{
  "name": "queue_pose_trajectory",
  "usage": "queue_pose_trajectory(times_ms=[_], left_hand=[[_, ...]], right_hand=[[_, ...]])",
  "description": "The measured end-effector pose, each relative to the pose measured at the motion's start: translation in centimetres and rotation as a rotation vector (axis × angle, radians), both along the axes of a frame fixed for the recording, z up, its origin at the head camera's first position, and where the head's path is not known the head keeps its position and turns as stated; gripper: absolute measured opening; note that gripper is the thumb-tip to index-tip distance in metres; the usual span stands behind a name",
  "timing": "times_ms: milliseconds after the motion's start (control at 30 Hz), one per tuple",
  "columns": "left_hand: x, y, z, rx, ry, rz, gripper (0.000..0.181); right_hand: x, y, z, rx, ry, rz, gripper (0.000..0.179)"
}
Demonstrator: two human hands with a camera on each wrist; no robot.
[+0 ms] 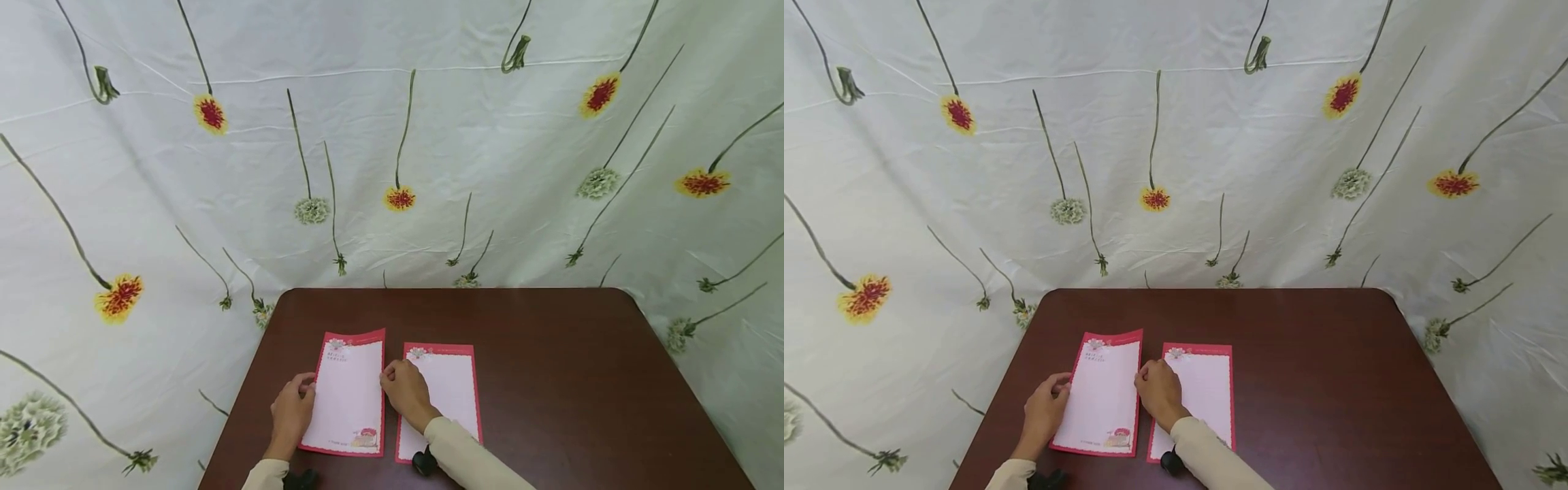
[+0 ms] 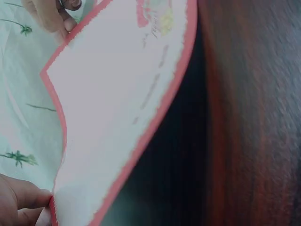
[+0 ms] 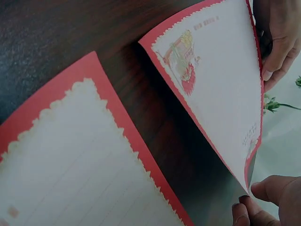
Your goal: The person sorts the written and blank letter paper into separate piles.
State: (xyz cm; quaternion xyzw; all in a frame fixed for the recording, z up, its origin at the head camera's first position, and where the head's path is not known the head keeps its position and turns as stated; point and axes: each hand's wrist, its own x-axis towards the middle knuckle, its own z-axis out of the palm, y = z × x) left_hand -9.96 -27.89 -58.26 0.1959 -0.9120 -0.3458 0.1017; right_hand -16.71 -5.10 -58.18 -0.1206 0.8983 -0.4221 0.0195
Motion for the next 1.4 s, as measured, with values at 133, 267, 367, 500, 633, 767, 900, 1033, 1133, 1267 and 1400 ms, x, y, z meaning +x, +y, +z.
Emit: queue_pose_trajectory(times_ms=[133,267,367,500,633,767,900,1033,1133,1267,1400], left_hand=[[0.0,-0.3,-0.5,-0.013,-0.032,0.009,0.032],[0.0,-0.4,-1.0,-0.038,-0.059,0.017,0.034],[0.0,-0.4,-1.2,-0.062,-0.070,0.020,0.036],[0.0,-0.3,-1.5,-0.107,-0.078,0.029,0.037],[0.0,-0.4,-2.0,-0.152,-0.081,0.037,0.039],[0.3,-0.2,-2.4,-0.175,-0.089,0.027,0.046],[0.6,0.2,-2.7,-0.197,-0.094,0.014,0.050],[0.8,0.5,-2.9,-0.209,-0.075,0.018,0.051],[0.9,0.7,-2.9,-0.216,-0.062,0.024,0.051],[1.0,0.9,-2.8,-0.223,-0.065,0.027,0.052],[1.0,1.0,-2.7,-0.215,-0.080,0.032,0.054]], right_hand=[[0.3,-0.6,-0.4,0.062,0.061,0.004,0.011],[0.7,-1.0,-0.4,0.117,0.107,0.019,0.011],[1.1,-1.2,-0.4,0.162,0.115,0.024,0.016],[1.7,-1.5,-0.8,0.249,0.183,0.026,0.020],[2.3,-1.8,-1.6,0.340,0.297,0.020,0.018],[2.8,-2.2,-2.1,0.407,0.320,0.020,0.024],[3.1,-2.6,-2.0,0.469,0.271,0.026,0.033],[3.2,-3.1,-2.1,0.493,0.237,0.032,0.039],[3.3,-3.3,-2.1,0.487,0.215,0.036,0.043],[3.4,-3.2,-2.1,0.472,0.221,0.035,0.044],[3.4,-3.0,-2.3,0.455,0.282,0.032,0.045]])
